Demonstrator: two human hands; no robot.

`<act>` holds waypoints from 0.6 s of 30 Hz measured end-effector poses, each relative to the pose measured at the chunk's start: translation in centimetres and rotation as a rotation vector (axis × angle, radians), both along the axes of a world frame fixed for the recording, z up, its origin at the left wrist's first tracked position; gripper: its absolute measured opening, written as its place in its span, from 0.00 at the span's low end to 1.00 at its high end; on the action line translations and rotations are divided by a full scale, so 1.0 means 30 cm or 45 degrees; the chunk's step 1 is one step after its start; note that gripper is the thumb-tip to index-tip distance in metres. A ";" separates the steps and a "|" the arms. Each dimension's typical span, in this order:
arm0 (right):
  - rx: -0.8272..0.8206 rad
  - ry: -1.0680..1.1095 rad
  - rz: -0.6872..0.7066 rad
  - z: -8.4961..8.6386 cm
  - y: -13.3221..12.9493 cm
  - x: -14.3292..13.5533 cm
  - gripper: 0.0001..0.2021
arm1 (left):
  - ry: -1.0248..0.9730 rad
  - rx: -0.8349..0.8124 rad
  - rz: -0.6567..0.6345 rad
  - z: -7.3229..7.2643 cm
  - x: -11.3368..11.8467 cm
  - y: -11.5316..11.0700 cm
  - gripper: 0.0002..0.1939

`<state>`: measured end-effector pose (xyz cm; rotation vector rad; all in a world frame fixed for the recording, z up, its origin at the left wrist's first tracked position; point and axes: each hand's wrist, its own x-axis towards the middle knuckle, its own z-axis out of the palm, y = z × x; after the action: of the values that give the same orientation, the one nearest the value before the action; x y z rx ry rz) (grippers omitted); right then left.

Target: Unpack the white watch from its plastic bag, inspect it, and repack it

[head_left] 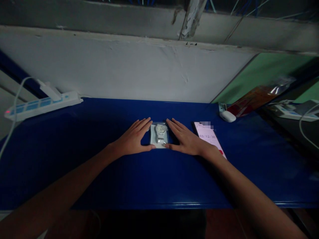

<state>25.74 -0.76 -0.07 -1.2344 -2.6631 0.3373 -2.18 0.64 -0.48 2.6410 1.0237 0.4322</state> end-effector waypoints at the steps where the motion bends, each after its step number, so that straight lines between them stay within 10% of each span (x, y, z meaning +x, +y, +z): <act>1: -0.005 -0.005 -0.007 0.000 0.000 -0.001 0.52 | 0.006 -0.001 0.001 0.000 0.000 0.000 0.48; 12: 0.031 -0.011 -0.064 0.019 -0.009 -0.022 0.50 | 0.056 0.014 0.003 0.012 -0.006 -0.004 0.46; 18: 0.150 0.084 -0.312 0.062 -0.012 -0.036 0.28 | 0.031 0.086 -0.011 0.018 -0.015 -0.002 0.32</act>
<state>24.67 -1.13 1.79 -1.4638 -2.4035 0.1770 -2.63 0.59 0.07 2.7153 1.0221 0.4415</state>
